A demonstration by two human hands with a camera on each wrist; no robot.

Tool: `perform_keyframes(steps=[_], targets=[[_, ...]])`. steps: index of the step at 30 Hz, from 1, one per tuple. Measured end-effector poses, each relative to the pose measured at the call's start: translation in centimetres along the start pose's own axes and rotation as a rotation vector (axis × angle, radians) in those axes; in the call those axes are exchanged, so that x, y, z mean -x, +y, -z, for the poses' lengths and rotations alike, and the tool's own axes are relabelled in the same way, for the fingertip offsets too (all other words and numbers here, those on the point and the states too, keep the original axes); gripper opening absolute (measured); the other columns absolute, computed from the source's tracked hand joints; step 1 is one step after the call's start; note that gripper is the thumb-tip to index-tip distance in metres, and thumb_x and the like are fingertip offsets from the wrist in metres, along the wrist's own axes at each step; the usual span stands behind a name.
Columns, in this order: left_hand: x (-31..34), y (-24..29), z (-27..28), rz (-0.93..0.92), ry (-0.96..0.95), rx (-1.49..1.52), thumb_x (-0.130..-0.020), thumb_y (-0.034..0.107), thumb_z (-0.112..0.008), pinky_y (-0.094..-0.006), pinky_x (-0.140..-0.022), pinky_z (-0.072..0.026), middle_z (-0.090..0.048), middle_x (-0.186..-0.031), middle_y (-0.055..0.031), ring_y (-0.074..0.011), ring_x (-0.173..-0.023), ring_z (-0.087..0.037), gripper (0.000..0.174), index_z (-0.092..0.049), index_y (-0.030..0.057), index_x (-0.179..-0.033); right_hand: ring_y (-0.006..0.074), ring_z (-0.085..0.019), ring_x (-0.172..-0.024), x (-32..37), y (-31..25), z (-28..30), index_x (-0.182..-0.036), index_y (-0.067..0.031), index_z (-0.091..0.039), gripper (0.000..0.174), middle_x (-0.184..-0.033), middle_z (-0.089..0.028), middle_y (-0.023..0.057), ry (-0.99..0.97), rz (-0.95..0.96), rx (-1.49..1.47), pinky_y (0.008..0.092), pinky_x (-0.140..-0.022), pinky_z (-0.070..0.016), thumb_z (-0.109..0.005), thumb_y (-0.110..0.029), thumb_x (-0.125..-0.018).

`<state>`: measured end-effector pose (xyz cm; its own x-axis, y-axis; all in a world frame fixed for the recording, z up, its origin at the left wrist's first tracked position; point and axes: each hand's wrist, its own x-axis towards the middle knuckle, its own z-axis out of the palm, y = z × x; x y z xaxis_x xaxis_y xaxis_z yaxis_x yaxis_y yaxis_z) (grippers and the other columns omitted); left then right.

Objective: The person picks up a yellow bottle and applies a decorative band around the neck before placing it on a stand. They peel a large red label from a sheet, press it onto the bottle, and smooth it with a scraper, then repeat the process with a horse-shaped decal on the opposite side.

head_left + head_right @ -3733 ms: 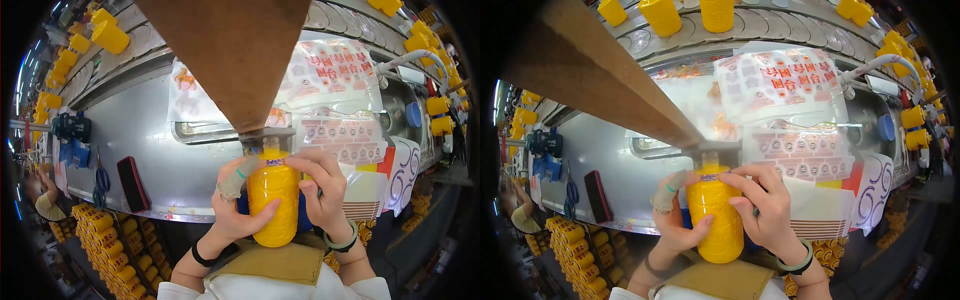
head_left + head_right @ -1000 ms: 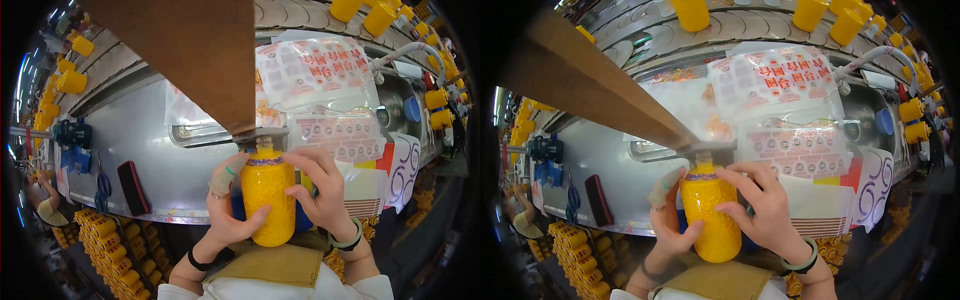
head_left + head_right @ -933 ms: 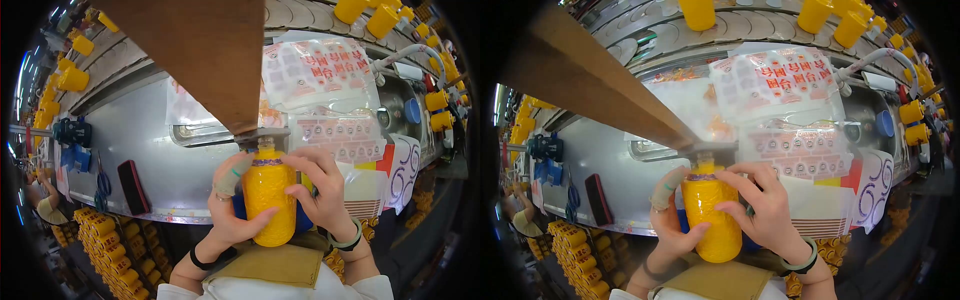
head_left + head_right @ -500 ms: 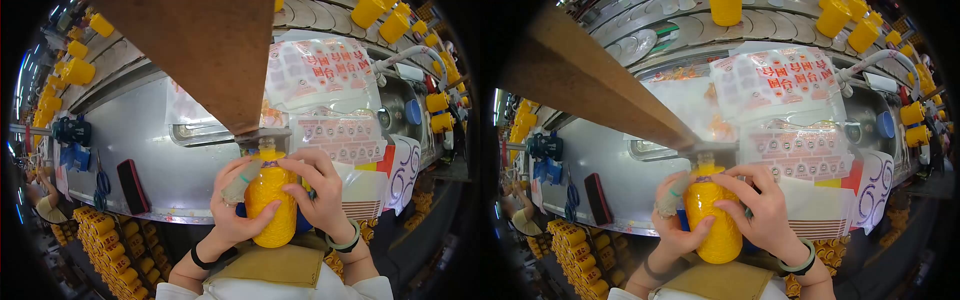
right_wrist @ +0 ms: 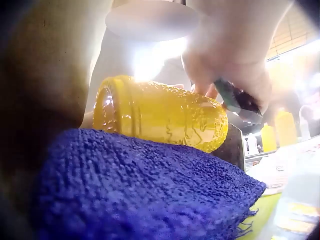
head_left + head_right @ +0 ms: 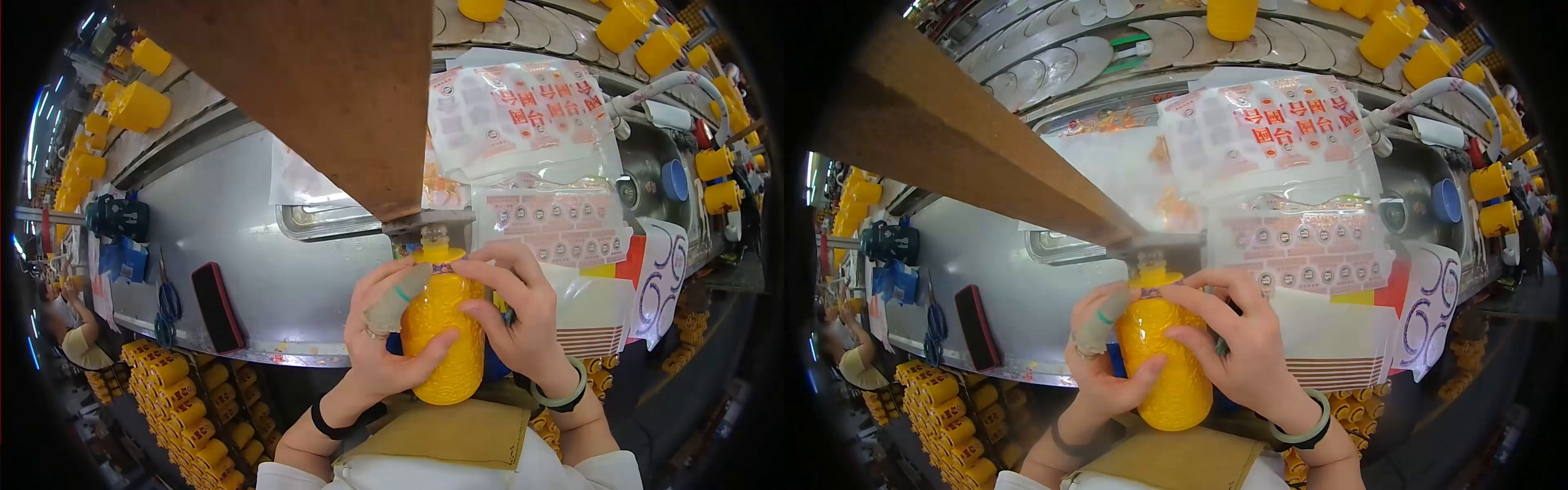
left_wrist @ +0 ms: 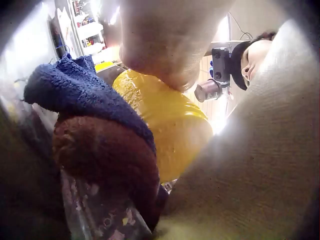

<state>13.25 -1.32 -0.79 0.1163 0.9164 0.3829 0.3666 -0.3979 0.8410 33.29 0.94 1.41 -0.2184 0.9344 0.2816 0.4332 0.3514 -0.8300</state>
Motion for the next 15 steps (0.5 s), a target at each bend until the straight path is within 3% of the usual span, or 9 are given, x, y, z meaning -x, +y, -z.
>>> perform_keyframes(steps=[2, 4, 5, 6, 8, 10, 12, 13, 15], targets=[[0.1, -0.7, 0.3, -0.004, -0.023, -0.003, -0.08, 0.029, -0.087, -0.0445, -0.107, -0.0448, -0.059, -0.129, -0.0176, -0.0339, -0.122, -0.056, 0.062, -0.064, -0.0035, -0.128, 0.0214, -0.056, -0.079, 0.0, -0.1, 0.3, -0.122, -0.0067, -0.073, 0.04, -0.109, -0.064, 0.0102, -0.001, 0.007, -0.017, 0.0312, -0.07, -0.049, -0.08, -0.006, -0.082], [-0.3, -1.7, 0.5, 0.11, 0.068, 0.17, -0.092, 0.062, -0.067, -0.0443, -0.112, -0.0354, -0.045, -0.131, -0.0134, -0.0262, -0.126, -0.045, 0.073, -0.065, -0.0025, -0.124, 0.0186, -0.055, -0.079, 0.5, -0.5, 0.8, -0.122, -0.0021, -0.067, 0.039, -0.108, -0.063, 0.0105, 0.023, -0.17, -0.11, 0.0292, -0.071, -0.0489, -0.076, -0.002, -0.085], [-0.8, -1.5, 0.9, 0.219, -0.026, 0.158, -0.097, 0.077, -0.042, -0.0421, -0.112, -0.0315, -0.034, -0.13, -0.0109, -0.0219, -0.125, -0.039, 0.086, -0.064, -0.003, -0.122, 0.0186, -0.055, -0.079, 1.1, -0.3, 0.8, -0.122, -0.0021, -0.067, 0.039, -0.108, -0.063, 0.0105, 0.025, -0.171, -0.11, 0.0292, -0.071, -0.0489, -0.076, -0.002, -0.085], [-1.1, -1.9, 1.1, 0.218, -0.027, 0.159, -0.097, 0.077, -0.042, -0.0421, -0.112, -0.0315, -0.034, -0.13, -0.0109, -0.0219, -0.125, -0.039, 0.086, -0.064, -0.003, -0.122, 0.0167, -0.055, -0.08, 1.7, 0.2, 0.8, -0.12, -0.0009, -0.065, 0.035, -0.109, -0.063, 0.0106, 0.045, -0.211, -0.162, 0.0283, -0.072, -0.0486, -0.074, 0.0, -0.086], [-1.4, -2.8, 1.3, 0.179, -0.158, 0.27, -0.102, 0.073, -0.031, -0.0392, -0.113, -0.029, -0.033, -0.129, -0.0108, -0.0221, -0.126, -0.036, 0.086, -0.065, -0.0039, -0.12, 0.0147, -0.054, -0.081, 2.6, 0.6, 0.9, -0.117, 0.0003, -0.062, 0.031, -0.109, -0.063, 0.0107, 0.066, -0.25, -0.214, 0.0274, -0.073, -0.0482, -0.072, 0.002, -0.087], [-1.9, -2.7, 1.4, 0.219, -0.161, 0.34, -0.103, 0.068, -0.033, -0.0376, -0.113, -0.0272, -0.031, -0.129, -0.0107, -0.0225, -0.124, -0.035, 0.08, -0.066, -0.0024, -0.12, 0.0117, -0.053, -0.082, 3.2, 0.6, 1.0, -0.111, 0.0002, -0.061, 0.02, -0.11, -0.063, 0.0093, 0.079, -0.249, -0.304, 0.0271, -0.075, -0.0475, -0.068, 0.0, -0.093], [-2.6, -2.3, 2.1, 0.171, -0.317, 0.192, -0.1, 0.063, -0.042, -0.0423, -0.106, -0.0305, -0.035, -0.125, -0.0152, -0.0304, -0.119, -0.033, 0.072, -0.067, 0.0017, -0.129, 0.0111, -0.053, -0.083, 3.4, 0.3, 1.1, -0.112, 0.0002, -0.062, 0.017, -0.109, -0.063, 0.0087, 0.077, -0.28, -0.37, 0.0265, -0.076, -0.0466, -0.065, -0.004, -0.096], [-3.0, -1.4, 2.1, 0.166, -0.32, 0.199, -0.1, 0.063, -0.042, -0.0423, -0.106, -0.0305, -0.035, -0.125, -0.0152, -0.0304, -0.119, -0.033, 0.072, -0.067, 0.0017, -0.129, 0.0106, -0.052, -0.084, 3.5, 0.2, 1.3, -0.113, 0.0002, -0.062, 0.016, -0.109, -0.062, 0.0081, 0.073, -0.307, -0.437, 0.026, -0.078, -0.0457, -0.063, -0.008, -0.1], [-3.7, 0.6, 2.3, 0.047, -0.288, -0.09, -0.097, 0.045, -0.061, -0.0405, -0.099, -0.0346, -0.047, -0.121, -0.0143, -0.0294, -0.113, -0.041, 0.049, -0.073, 0.0068, -0.125, 0.0102, -0.052, -0.085, 3.2, -0.5, 1.5, -0.114, 0.0003, -0.062, 0.018, -0.108, -0.062, 0.0075, 0.052, -0.363, -0.533, 0.0254, -0.079, -0.0448, -0.06, -0.013, -0.103]])
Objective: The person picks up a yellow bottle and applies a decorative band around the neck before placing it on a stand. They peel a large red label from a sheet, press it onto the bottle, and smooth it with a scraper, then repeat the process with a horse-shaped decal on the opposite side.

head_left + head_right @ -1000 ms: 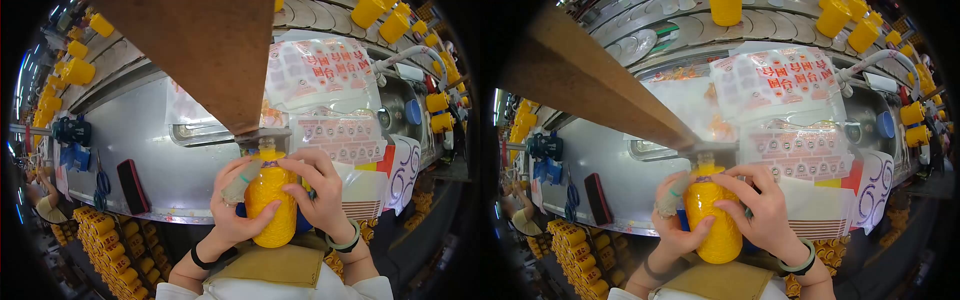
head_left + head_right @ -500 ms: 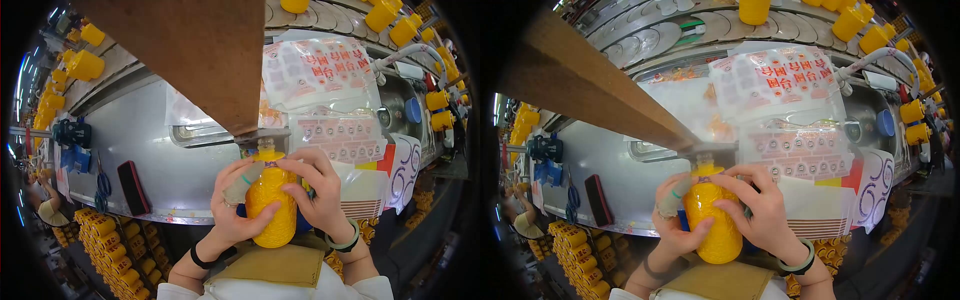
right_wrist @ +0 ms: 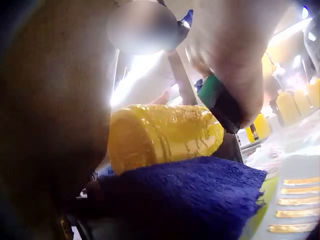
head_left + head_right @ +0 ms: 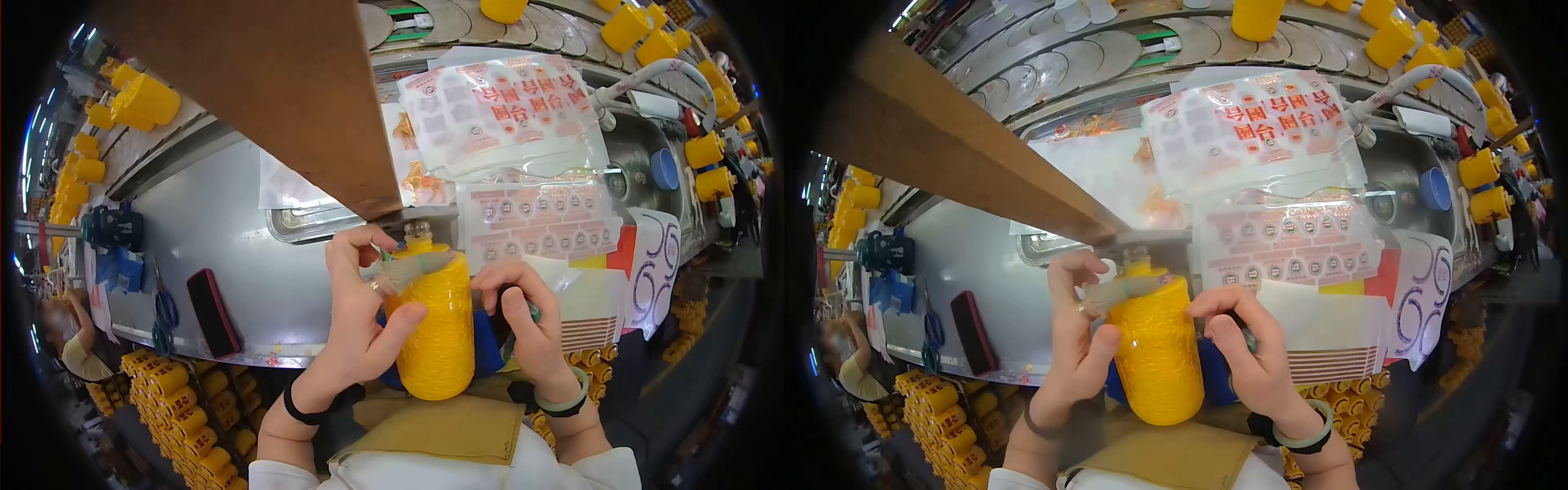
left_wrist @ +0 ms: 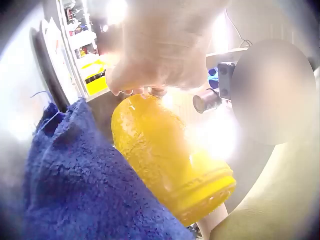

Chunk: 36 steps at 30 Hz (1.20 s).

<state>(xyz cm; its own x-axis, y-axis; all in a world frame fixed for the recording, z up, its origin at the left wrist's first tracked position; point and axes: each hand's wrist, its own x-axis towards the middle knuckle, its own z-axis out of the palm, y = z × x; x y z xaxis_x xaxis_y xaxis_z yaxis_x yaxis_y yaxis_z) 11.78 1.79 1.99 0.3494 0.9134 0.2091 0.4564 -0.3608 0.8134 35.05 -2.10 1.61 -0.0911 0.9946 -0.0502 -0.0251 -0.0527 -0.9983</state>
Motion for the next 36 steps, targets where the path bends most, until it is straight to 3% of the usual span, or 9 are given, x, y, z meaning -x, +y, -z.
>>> perform_keyframes(steps=[1, 4, 13, 16, 20, 22, 29, 31, 36], targets=[[0.0, 0.5, -0.2, -0.003, 0.0, 0.004, -0.097, 0.045, -0.061, -0.0405, -0.099, -0.0346, -0.047, -0.121, -0.0143, -0.0294, -0.113, -0.041, 0.049, -0.073, 0.0068, -0.125, 0.0099, -0.051, -0.086, 0.0, -0.3, -0.1, -0.115, 0.0004, -0.062, 0.021, -0.107, -0.061, 0.0069, -0.029, -0.066, -0.098, 0.0249, -0.08, -0.0438, -0.056, -0.017, -0.105], [0.4, 1.5, -1.4, -0.016, 0.226, 0.166, -0.077, 0.009, -0.083, -0.0382, -0.096, -0.0397, -0.069, -0.115, -0.0086, -0.0265, -0.105, -0.06, 0.042, -0.075, 0.006, -0.118, 0.0107, -0.051, -0.089, 0.1, -0.5, -0.3, -0.115, 0.0006, -0.063, 0.025, -0.107, -0.061, 0.0062, -0.058, -0.015, -0.078, 0.0257, -0.08, -0.043, -0.054, -0.021, -0.107], [0.6, 2.1, -1.2, -0.011, 0.272, 0.232, -0.078, 0.002, -0.079, -0.0379, -0.1, -0.0397, -0.077, -0.102, -0.001, -0.0227, -0.108, -0.061, 0.046, -0.068, 0.004, -0.123, 0.0187, -0.053, -0.088, -0.6, -2.1, -1.6, -0.112, 0.0024, -0.066, 0.025, -0.102, -0.06, 0.0091, -0.138, 0.104, 0.053, 0.0302, -0.078, -0.0433, -0.057, -0.02, -0.104], [0.9, 1.8, -0.8, -0.068, 0.221, 0.182, -0.078, -0.006, -0.073, -0.036, -0.097, -0.045, -0.073, -0.098, -0.0074, -0.0205, -0.106, -0.059, 0.057, -0.059, -0.0024, -0.134, 0.0192, -0.054, -0.088, -0.6, -2.3, -1.6, -0.112, 0.0025, -0.066, 0.025, -0.102, -0.061, 0.0097, -0.147, 0.105, 0.088, 0.0306, -0.078, -0.0437, -0.057, -0.02, -0.104], [0.8, 2.0, -0.9, -0.074, 0.237, 0.126, -0.077, -0.005, -0.074, -0.0358, -0.096, -0.0457, -0.072, -0.097, -0.0069, -0.0194, -0.104, -0.06, 0.058, -0.06, -0.0034, -0.133, 0.0194, -0.054, -0.088, -0.7, -2.4, -1.6, -0.113, 0.0026, -0.066, 0.026, -0.101, -0.061, 0.0097, -0.149, 0.121, 0.107, 0.0307, -0.078, -0.0439, -0.058, -0.02, -0.104], [0.8, 2.7, -0.9, 0.043, 0.267, 0.132, -0.074, 0.002, -0.08, -0.0395, -0.1, -0.0389, -0.077, -0.095, 0.001, -0.0232, -0.106, -0.06, 0.046, -0.067, 0.0042, -0.118, 0.0196, -0.055, -0.088, -0.7, -2.5, -1.6, -0.114, 0.0027, -0.067, 0.027, -0.101, -0.062, 0.0098, -0.151, 0.105, 0.106, 0.0311, -0.078, -0.0445, -0.058, -0.021, -0.104], [1.0, 1.8, -1.4, 0.01, 0.302, 0.111, -0.074, 0.0, -0.079, -0.0387, -0.097, -0.0397, -0.077, -0.093, 0.0008, -0.0229, -0.105, -0.06, 0.037, -0.068, 0.005, -0.108, 0.0197, -0.055, -0.088, -0.7, -2.7, -1.6, -0.115, 0.0028, -0.067, 0.029, -0.102, -0.063, 0.0105, -0.161, 0.114, 0.143, 0.0313, -0.079, -0.0454, -0.058, -0.023, -0.104], [1.2, 1.5, -1.6, 0.021, 0.294, 0.183, -0.079, -0.009, -0.073, -0.0333, -0.094, -0.046, -0.07, -0.092, -0.0042, -0.0158, -0.098, -0.061, 0.055, -0.059, -0.0056, -0.132, 0.0193, -0.055, -0.088, -0.7, -2.7, -1.6, -0.116, 0.0028, -0.067, 0.03, -0.102, -0.062, 0.0102, -0.162, 0.111, 0.141, 0.0307, -0.079, -0.0452, -0.059, -0.024, -0.104], [1.4, 1.3, -1.6, 0.11, 0.35, 0.281, -0.082, -0.01, -0.073, -0.0331, -0.098, -0.0456, -0.07, -0.093, -0.0026, -0.0133, -0.097, -0.061, 0.052, -0.059, -0.0061, -0.132, 0.0172, -0.054, -0.09, -0.6, -2.2, -1.7, -0.118, 0.0025, -0.066, 0.032, -0.101, -0.061, 0.0084, -0.128, 0.08, 0.064, 0.0296, -0.081, -0.0445, -0.058, -0.026, -0.105]])
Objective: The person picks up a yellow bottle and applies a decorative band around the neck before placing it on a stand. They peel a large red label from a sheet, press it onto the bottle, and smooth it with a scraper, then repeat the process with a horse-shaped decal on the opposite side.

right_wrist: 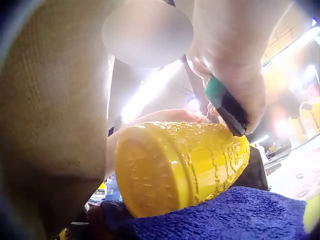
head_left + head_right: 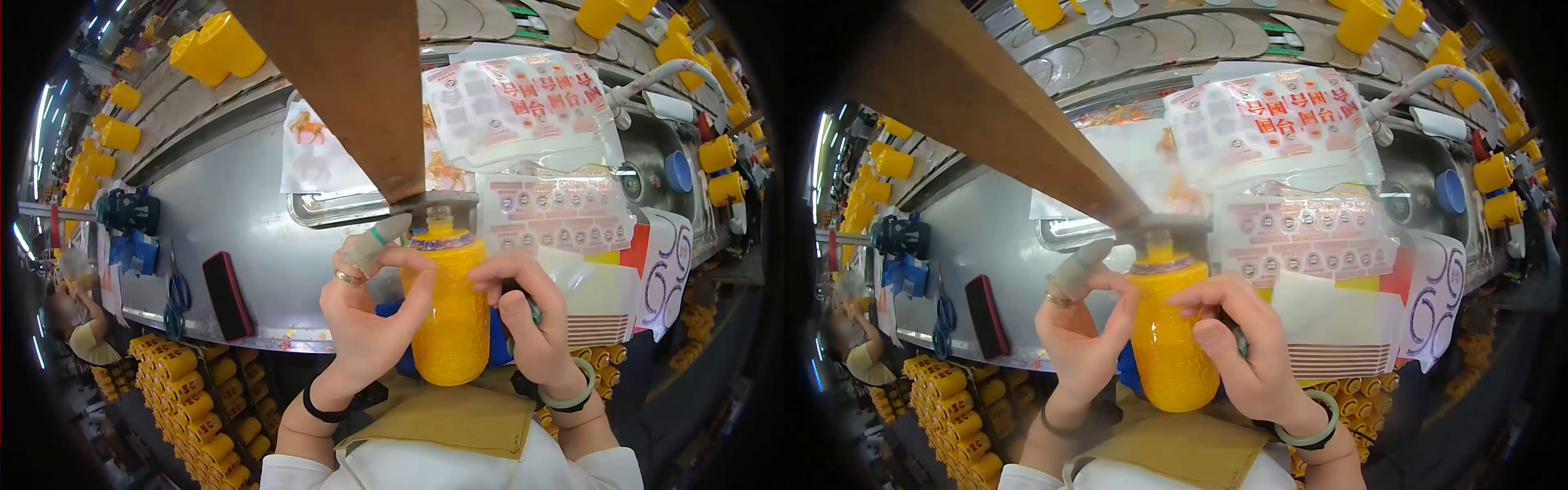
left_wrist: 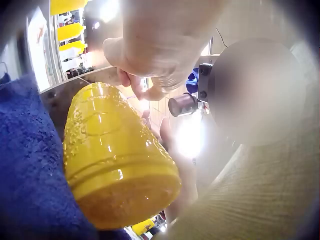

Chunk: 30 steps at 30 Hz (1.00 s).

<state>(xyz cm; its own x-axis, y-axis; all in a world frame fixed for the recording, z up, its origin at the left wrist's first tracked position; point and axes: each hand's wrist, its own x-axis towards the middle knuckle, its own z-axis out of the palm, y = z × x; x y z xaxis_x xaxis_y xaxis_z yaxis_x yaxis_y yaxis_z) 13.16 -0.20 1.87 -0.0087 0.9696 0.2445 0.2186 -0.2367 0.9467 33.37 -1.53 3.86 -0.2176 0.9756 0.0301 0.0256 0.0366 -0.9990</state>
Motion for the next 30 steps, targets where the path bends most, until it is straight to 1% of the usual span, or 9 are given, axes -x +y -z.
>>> perform_keyframes(steps=[5, 9, 11, 12, 15, 20, 22, 25, 30], targets=[[0.3, -0.4, 1.0, 0.113, 0.158, 0.066, -0.084, -0.008, -0.074, -0.0333, -0.103, -0.0428, -0.071, -0.095, -0.0023, -0.0119, -0.097, -0.061, 0.05, -0.06, -0.0055, -0.133, 0.0139, -0.053, -0.091, 0.3, 0.4, 0.1, -0.122, 0.0012, -0.064, 0.033, -0.102, -0.059, 0.0056, 0.028, -0.048, -0.082, 0.0273, -0.082, -0.0433, -0.055, -0.027, -0.107], [0.7, -3.5, 3.9, 0.091, 0.207, -0.242, -0.085, -0.004, -0.076, -0.0349, -0.108, -0.0409, -0.075, -0.103, -0.0041, -0.0117, -0.1, -0.062, 0.046, -0.063, -0.0042, -0.13, 0.0105, -0.05, -0.09, 0.6, 0.5, 0.4, -0.124, 0.0006, -0.062, 0.032, -0.103, -0.057, 0.0038, 0.076, -0.093, -0.08, 0.0235, -0.081, -0.0405, -0.052, -0.026, -0.109], [0.7, -4.6, 4.7, 0.219, 0.257, -0.38, -0.085, 0.001, -0.078, -0.0357, -0.107, -0.0421, -0.076, -0.111, -0.0078, -0.0146, -0.105, -0.064, 0.033, -0.071, -0.0018, -0.117, 0.0096, -0.049, -0.09, 0.5, 0.9, 0.7, -0.124, 0.0004, -0.061, 0.032, -0.103, -0.057, 0.0032, 0.105, -0.03, -0.027, 0.023, -0.081, -0.0398, -0.052, -0.026, -0.109], [1.1, -5.9, 5.2, 0.178, 0.242, -0.571, -0.085, 0.008, -0.08, -0.038, -0.105, -0.0446, -0.076, -0.119, -0.0099, -0.0207, -0.11, -0.066, 0.019, -0.077, 0.0016, -0.103, 0.0094, -0.049, -0.089, 0.5, 0.9, 0.6, -0.124, 0.0003, -0.061, 0.032, -0.102, -0.057, 0.003, 0.118, -0.023, -0.011, 0.023, -0.08, -0.0398, -0.051, -0.026, -0.11], [1.5, -8.7, 5.7, 0.236, 0.231, -0.743, -0.083, 0.012, -0.08, -0.0399, -0.101, -0.0464, -0.075, -0.123, -0.0102, -0.0271, -0.109, -0.066, 0.013, -0.079, 0.0032, -0.093, 0.0091, -0.048, -0.089, 0.5, 1.0, 0.7, -0.124, 0.0003, -0.061, 0.032, -0.102, -0.057, 0.0029, 0.119, -0.027, -0.018, 0.023, -0.08, -0.0397, -0.051, -0.027, -0.11], [1.7, -10.0, 6.1, 0.182, 0.201, -0.8, -0.081, 0.012, -0.082, -0.0372, -0.099, -0.0436, -0.078, -0.114, -0.0066, -0.0254, -0.103, -0.066, 0.016, -0.08, 0.0051, -0.095, 0.0089, -0.047, -0.086, 0.8, 1.3, 1.1, -0.123, 0.0003, -0.061, 0.033, -0.1, -0.057, 0.0025, 0.138, -0.016, -0.013, 0.0232, -0.078, -0.0394, -0.05, -0.028, -0.11], [1.9, -10.2, 6.2, 0.014, 0.216, -0.857, -0.079, 0.006, -0.084, -0.0365, -0.093, -0.0406, -0.079, -0.1, -0.0014, -0.0181, -0.091, -0.065, 0.019, -0.08, 0.0031, -0.098, 0.0088, -0.047, -0.085, 0.8, 1.4, 1.3, -0.123, 0.0002, -0.061, 0.033, -0.099, -0.057, 0.0023, 0.164, -0.02, 0.009, 0.0232, -0.076, -0.0394, -0.05, -0.028, -0.111], [2.3, -9.5, 6.3, 0.071, 0.177, -0.878, -0.079, 0.007, -0.083, -0.0369, -0.098, -0.0432, -0.079, -0.109, -0.0053, -0.0231, -0.101, -0.065, 0.023, -0.081, 0.008, -0.102, 0.0087, -0.047, -0.085, 0.8, 1.7, 1.5, -0.123, 0.0005, -0.061, 0.033, -0.099, -0.057, 0.0023, 0.159, -0.008, 0.027, 0.0232, -0.076, -0.0394, -0.05, -0.029, -0.111], [2.8, -8.6, 6.3, 0.09, 0.182, -0.901, -0.079, 0.009, -0.083, -0.0395, -0.099, -0.0452, -0.076, -0.109, -0.006, -0.0273, -0.106, -0.063, 0.024, -0.081, 0.0095, -0.103, 0.0092, -0.048, -0.085, 0.9, 1.9, 1.5, -0.123, 0.0006, -0.061, 0.034, -0.098, -0.057, 0.0026, 0.16, -0.016, 0.007, 0.0238, -0.076, -0.0401, -0.05, -0.029, -0.11]])
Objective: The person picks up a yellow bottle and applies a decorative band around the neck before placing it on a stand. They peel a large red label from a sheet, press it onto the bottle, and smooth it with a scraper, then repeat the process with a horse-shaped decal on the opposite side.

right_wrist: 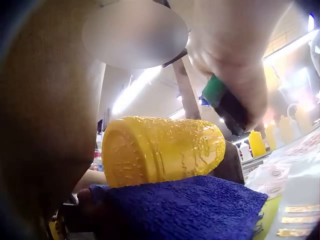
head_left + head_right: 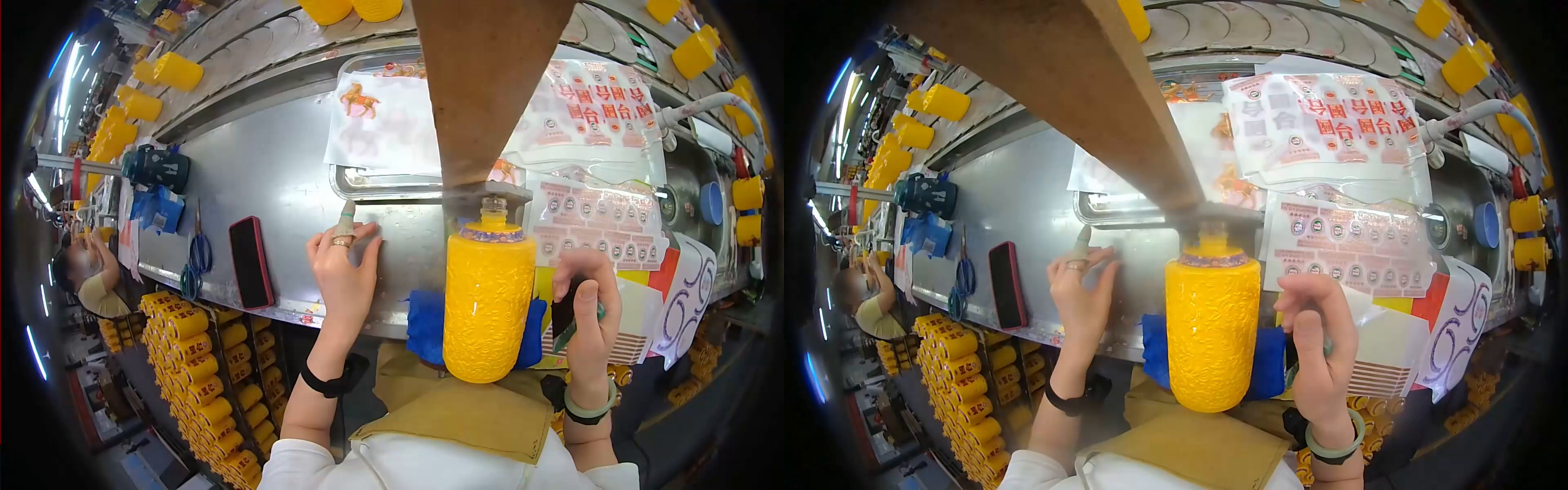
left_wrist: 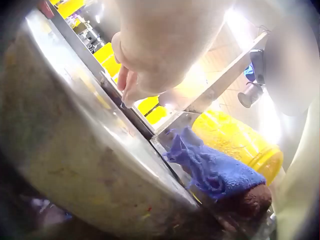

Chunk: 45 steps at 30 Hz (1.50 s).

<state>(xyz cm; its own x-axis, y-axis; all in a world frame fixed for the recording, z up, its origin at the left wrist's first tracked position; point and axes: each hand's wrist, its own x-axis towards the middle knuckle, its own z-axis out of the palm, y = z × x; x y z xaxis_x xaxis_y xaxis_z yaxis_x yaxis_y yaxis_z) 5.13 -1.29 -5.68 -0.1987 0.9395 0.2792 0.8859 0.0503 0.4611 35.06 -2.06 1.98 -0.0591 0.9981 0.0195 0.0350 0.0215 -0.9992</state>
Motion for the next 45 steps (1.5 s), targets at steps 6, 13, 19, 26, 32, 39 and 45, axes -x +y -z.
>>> perform_keyframes(steps=[6, 13, 19, 26, 32, 39, 45], targets=[[1.0, -0.1, -0.1, -0.152, -0.002, -0.056, -0.082, 0.008, -0.081, -0.0446, -0.103, -0.042, -0.075, -0.105, -0.0092, -0.0295, -0.106, -0.065, 0.032, -0.074, 0.0022, -0.113, 0.01, -0.049, -0.086, 0.5, 0.4, 0.5, -0.123, 0.0005, -0.061, 0.031, -0.098, -0.057, 0.0026, 0.01, -0.019, 0.014, 0.0247, -0.077, -0.0413, -0.049, -0.026, -0.111], [0.8, 0.0, 1.0, -0.293, -0.119, -0.08, -0.082, 0.006, -0.079, -0.046, -0.104, -0.0438, -0.07, -0.121, -0.0149, -0.0383, -0.111, -0.06, 0.045, -0.071, 0.0056, -0.126, 0.0103, -0.05, -0.086, 0.8, 0.6, 0.5, -0.123, -0.0001, -0.061, 0.028, -0.1, -0.058, 0.003, 0.008, -0.036, 0.014, 0.0252, -0.077, -0.0421, -0.049, -0.022, -0.11], [0.8, -0.9, 0.7, -0.147, 0.021, 0.043, -0.084, 0.004, -0.078, -0.0452, -0.102, -0.0461, -0.074, -0.113, -0.0124, -0.0345, -0.111, -0.064, 0.023, -0.076, 0.0035, -0.107, 0.0101, -0.05, -0.087, 1.0, 0.5, 0.8, -0.122, 0.0, -0.062, 0.027, -0.099, -0.058, 0.0027, 0.036, -0.031, 0.019, 0.0249, -0.077, -0.0423, -0.048, -0.02, -0.11], [1.0, 2.5, 1.9, -0.005, 0.001, 0.388, -0.091, 0.009, -0.074, -0.041, -0.104, -0.0448, -0.074, -0.118, -0.0121, -0.0305, -0.116, -0.063, 0.037, -0.067, 0.0004, -0.127, 0.011, -0.051, -0.085, 1.4, 0.6, 0.6, -0.122, -0.0002, -0.062, 0.022, -0.099, -0.058, 0.0042, 0.025, -0.113, 0.014, 0.0252, -0.078, -0.0431, -0.055, -0.013, -0.105], [-0.9, 5.4, 1.9, -0.072, -0.336, 0.991, -0.107, 0.051, -0.044, -0.0369, -0.112, -0.0343, -0.049, -0.136, -0.0117, -0.0225, -0.128, -0.046, 0.063, -0.052, -0.0048, -0.135, 0.0165, -0.05, -0.081, 3.1, 1.4, 0.7, -0.142, 0.0025, -0.051, 0.081, -0.117, -0.054, 0.0129, -0.194, -0.018, 0.282, 0.0289, -0.075, -0.046, -0.088, -0.031, -0.079], [-3.3, 6.6, 0.3, 0.074, -0.647, 1.115, -0.092, 0.089, -0.014, -0.0366, -0.113, -0.0234, -0.038, -0.12, -0.0025, -0.0163, -0.117, -0.039, 0.094, -0.035, 0.0057, -0.13, 0.0436, -0.057, -0.129, 5.1, 1.4, 0.6, -0.154, 0.0097, -0.033, 0.126, -0.146, -0.046, 0.0279, -0.393, -0.026, 0.521, 0.0457, -0.101, -0.0539, -0.097, -0.048, -0.063], [-3.2, 6.1, -0.1, -0.028, -0.703, 1.139, -0.103, 0.074, -0.019, -0.0323, -0.11, -0.0264, -0.036, -0.123, -0.0074, -0.0144, -0.117, -0.037, 0.084, -0.031, -0.0013, -0.138, 0.0427, -0.062, -0.123, 4.8, 2.8, -0.7, -0.155, 0.0115, -0.031, 0.111, -0.145, -0.05, 0.0331, -0.303, 0.211, 0.754, 0.0421, -0.092, -0.0565, -0.091, -0.022, -0.068]])
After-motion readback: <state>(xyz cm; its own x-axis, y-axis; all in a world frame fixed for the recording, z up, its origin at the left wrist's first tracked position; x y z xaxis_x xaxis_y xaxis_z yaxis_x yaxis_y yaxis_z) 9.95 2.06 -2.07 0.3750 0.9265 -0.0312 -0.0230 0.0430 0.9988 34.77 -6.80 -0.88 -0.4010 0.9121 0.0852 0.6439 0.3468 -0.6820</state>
